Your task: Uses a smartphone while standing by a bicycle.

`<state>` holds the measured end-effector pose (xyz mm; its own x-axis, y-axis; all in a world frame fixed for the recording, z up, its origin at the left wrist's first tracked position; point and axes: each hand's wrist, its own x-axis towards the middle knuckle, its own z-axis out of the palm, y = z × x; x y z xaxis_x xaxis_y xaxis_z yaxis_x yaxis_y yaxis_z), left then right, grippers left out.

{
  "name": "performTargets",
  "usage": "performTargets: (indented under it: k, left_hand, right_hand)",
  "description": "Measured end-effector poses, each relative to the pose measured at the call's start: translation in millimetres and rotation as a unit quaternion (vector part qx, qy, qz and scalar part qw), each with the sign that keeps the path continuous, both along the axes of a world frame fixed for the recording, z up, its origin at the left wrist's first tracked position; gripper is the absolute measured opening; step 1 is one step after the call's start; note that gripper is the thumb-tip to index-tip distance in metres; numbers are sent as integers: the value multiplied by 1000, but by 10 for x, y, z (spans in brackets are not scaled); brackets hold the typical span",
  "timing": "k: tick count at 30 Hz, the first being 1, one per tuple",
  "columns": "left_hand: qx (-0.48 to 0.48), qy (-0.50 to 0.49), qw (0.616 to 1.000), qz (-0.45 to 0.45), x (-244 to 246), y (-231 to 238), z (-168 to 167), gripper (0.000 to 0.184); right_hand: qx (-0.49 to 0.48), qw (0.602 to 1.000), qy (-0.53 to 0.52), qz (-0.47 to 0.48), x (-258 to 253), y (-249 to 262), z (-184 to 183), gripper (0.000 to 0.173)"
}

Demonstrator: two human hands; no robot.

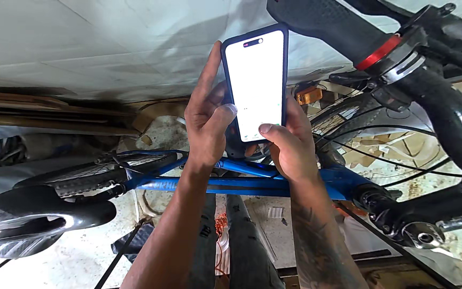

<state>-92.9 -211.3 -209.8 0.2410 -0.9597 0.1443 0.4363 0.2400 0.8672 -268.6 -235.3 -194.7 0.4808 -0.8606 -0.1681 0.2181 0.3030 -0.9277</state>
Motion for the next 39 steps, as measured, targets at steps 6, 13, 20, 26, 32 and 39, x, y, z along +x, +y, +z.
performTargets:
  k: [6, 13, 20, 26, 32, 39]
  left_hand:
    - [1, 3, 1000, 7, 3, 13, 0, 76]
    - [-1, 5, 1000, 0, 20, 27, -32, 77]
    - [-4, 5, 1000, 0, 33, 20, -32, 78]
    - [-6, 5, 1000, 1, 43, 19, -37, 77]
    - [-6, 0, 1000, -3, 60, -2, -34, 77]
    - [-8, 1, 1000, -7, 73, -11, -29, 77]
  right_hand:
    - [18, 1000, 8, -4, 21, -4, 20, 53]
    - [9, 1000, 14, 2, 20, -11, 7, 52]
    - [6, 1000, 13, 1, 31, -15, 0, 51]
    - [3, 1000, 12, -3, 38, -19, -10, 51]
    - [6, 1000, 6, -7, 51, -29, -10, 50]
    - [0, 1000, 5, -11, 62, -35, -11, 48]
